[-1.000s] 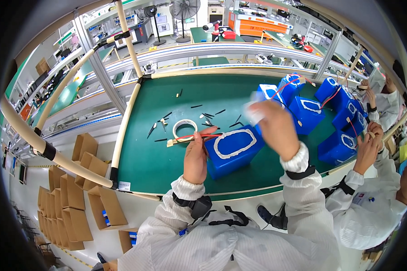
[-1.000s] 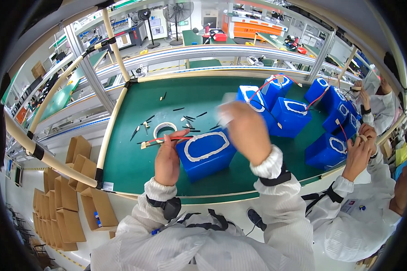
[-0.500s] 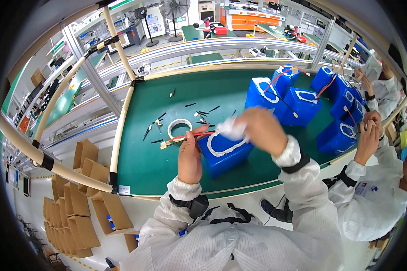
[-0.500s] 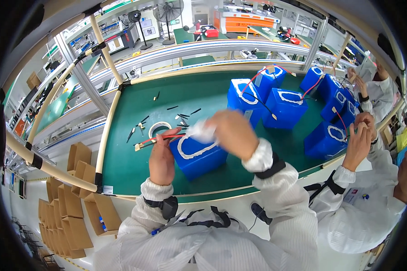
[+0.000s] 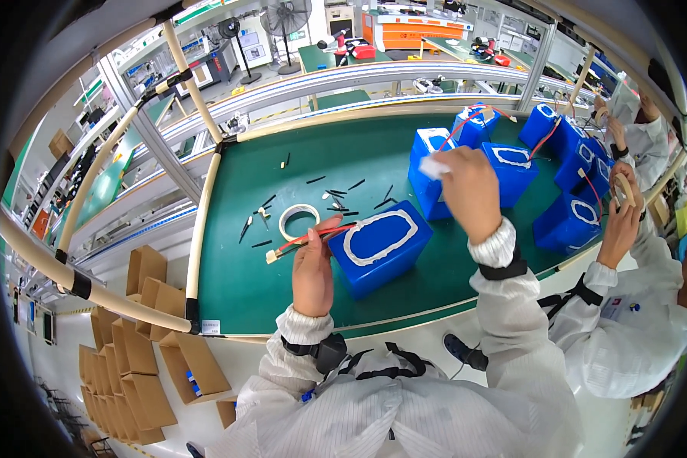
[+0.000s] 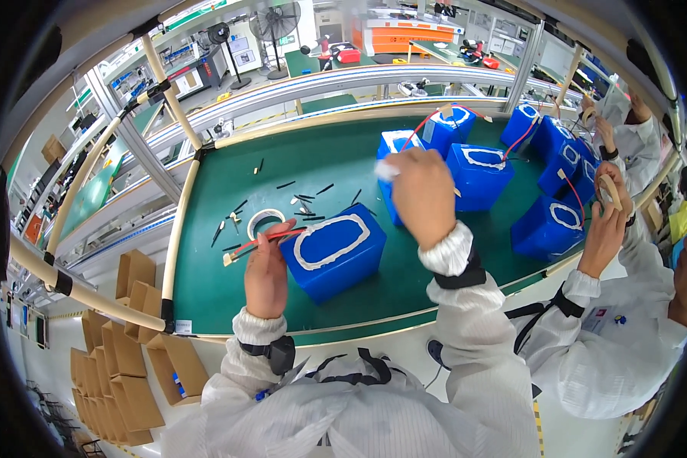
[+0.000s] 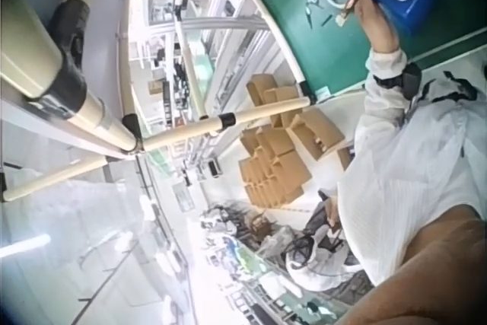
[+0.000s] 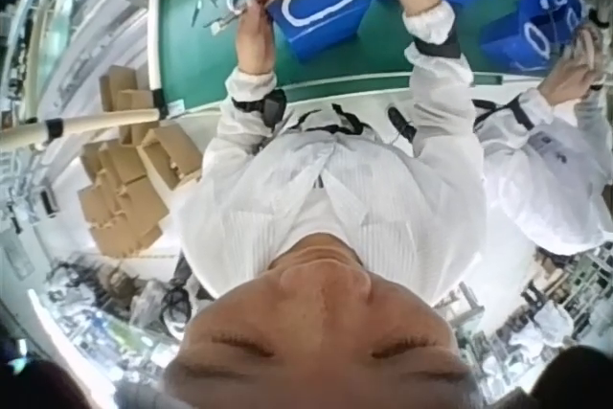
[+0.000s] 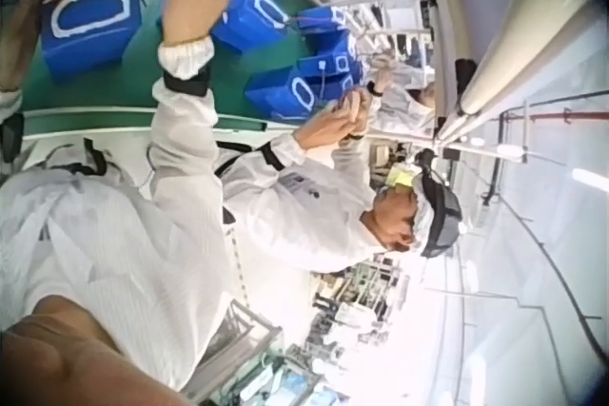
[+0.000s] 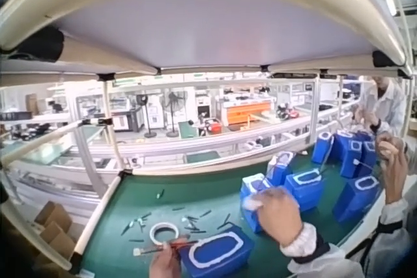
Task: Wiping battery packs with a cloth and packing them into cardboard boxes on the factory floor.
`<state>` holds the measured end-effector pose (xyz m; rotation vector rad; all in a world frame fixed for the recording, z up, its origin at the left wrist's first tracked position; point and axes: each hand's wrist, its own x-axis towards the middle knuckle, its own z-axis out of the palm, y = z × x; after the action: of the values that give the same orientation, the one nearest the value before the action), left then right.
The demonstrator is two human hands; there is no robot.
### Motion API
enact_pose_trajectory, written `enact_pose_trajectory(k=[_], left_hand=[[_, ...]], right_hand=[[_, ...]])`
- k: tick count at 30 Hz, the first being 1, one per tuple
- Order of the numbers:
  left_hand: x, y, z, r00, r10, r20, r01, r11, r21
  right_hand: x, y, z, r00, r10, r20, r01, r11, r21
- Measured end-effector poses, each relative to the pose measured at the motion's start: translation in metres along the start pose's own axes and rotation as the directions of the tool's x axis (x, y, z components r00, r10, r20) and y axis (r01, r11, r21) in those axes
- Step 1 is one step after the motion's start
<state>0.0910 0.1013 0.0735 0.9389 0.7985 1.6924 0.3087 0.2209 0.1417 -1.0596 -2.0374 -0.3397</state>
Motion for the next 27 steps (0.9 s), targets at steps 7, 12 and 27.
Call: enact_pose_trajectory(k=[7,12,27], left_hand=[[-0.001,-0.002,0.0,0.999,0.0,-0.044,-0.001,1.0,-0.026],[-0.007,-0.001,-0.005,0.998,-0.004,-0.059,0.002,0.999,-0.038],[-0.031,0.012,0.005,0.949,0.314,0.012,-0.265,0.78,0.567]], right_hand=[[-0.025,-0.049,0.024,0.912,-0.34,0.231,0.221,0.88,0.421],[-0.011,0.012,0.011,0.998,0.058,-0.023,-0.061,0.985,-0.159],[-0.016,-0.049,0.019,0.933,-0.273,0.234,0.098,0.818,0.567]])
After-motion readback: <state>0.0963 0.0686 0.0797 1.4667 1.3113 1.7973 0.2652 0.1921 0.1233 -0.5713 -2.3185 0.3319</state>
